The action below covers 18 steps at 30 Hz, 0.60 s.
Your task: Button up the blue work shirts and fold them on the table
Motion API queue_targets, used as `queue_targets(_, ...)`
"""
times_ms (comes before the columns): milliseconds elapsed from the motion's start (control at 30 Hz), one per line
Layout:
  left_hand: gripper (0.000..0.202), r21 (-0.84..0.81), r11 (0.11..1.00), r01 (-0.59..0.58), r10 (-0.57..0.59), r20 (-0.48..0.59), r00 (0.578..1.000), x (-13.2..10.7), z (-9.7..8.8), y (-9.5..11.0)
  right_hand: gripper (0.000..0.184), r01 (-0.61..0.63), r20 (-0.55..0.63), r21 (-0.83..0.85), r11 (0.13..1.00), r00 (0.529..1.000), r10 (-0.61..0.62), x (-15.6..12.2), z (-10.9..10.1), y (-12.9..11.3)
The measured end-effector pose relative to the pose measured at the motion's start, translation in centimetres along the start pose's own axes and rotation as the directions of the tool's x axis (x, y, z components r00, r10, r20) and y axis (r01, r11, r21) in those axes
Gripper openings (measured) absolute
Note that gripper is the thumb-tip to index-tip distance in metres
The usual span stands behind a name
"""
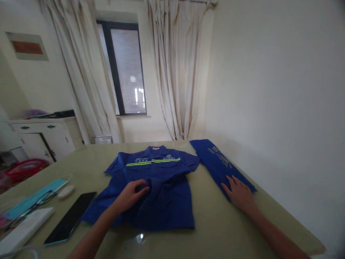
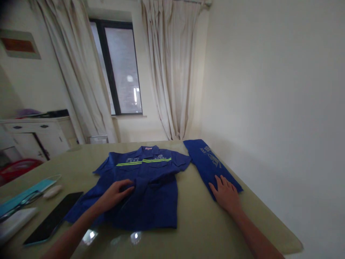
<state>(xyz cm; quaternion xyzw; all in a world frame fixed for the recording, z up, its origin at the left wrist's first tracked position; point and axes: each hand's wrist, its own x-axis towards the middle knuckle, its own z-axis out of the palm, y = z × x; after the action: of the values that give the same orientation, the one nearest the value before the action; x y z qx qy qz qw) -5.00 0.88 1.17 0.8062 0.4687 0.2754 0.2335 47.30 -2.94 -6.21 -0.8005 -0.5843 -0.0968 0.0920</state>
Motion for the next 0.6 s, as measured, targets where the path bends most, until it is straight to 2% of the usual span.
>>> queue_targets(67,0.038,0.083,0.996,0.042,-0.034,-0.092,0.995,0.9,-0.3,1.0,0.071,0.008,-0.016,-0.01,1.0,1.0,-0.008,0.0,0.0,0.0)
queue_targets(133,0.043,0.141,0.989,0.034,-0.017,-0.12,0.993,2.1,0.3,1.3,0.071,0.011,-0.023,-0.025,1.0,1.0,-0.011,0.0,0.0,-0.1)
queue_targets(233,0.062,0.261,0.965,0.038,-0.025,-0.054,0.998,4.1,2.8,0.7,0.069,0.022,-0.03,-0.044,0.999,0.999,-0.023,0.0,-0.1,-0.1)
queue_targets(367,0.081,0.39,0.896,0.212,-0.197,-0.078,0.977,5.8,5.9,-0.7,0.068,0.012,-0.022,-0.047,0.999,1.0,-0.013,-0.1,-0.2,0.0)
queue_targets(433,0.075,0.425,0.86,0.281,-0.271,-0.087,0.959,6.2,6.5,-1.2,0.069,0.016,-0.025,-0.042,0.999,1.0,-0.017,-0.1,-0.2,0.0)
queue_targets(500,0.057,0.439,0.845,0.304,-0.295,-0.09,0.951,6.6,6.6,-1.5,0.07,0.018,-0.037,-0.034,0.999,0.999,-0.02,-0.2,-0.1,0.0)
queue_targets(600,0.042,0.409,0.858,0.31,-0.276,-0.141,0.951,7.4,5.4,-1.9,0.068,0.013,-0.058,-0.009,1.0,0.998,-0.013,-0.2,0.0,0.0)
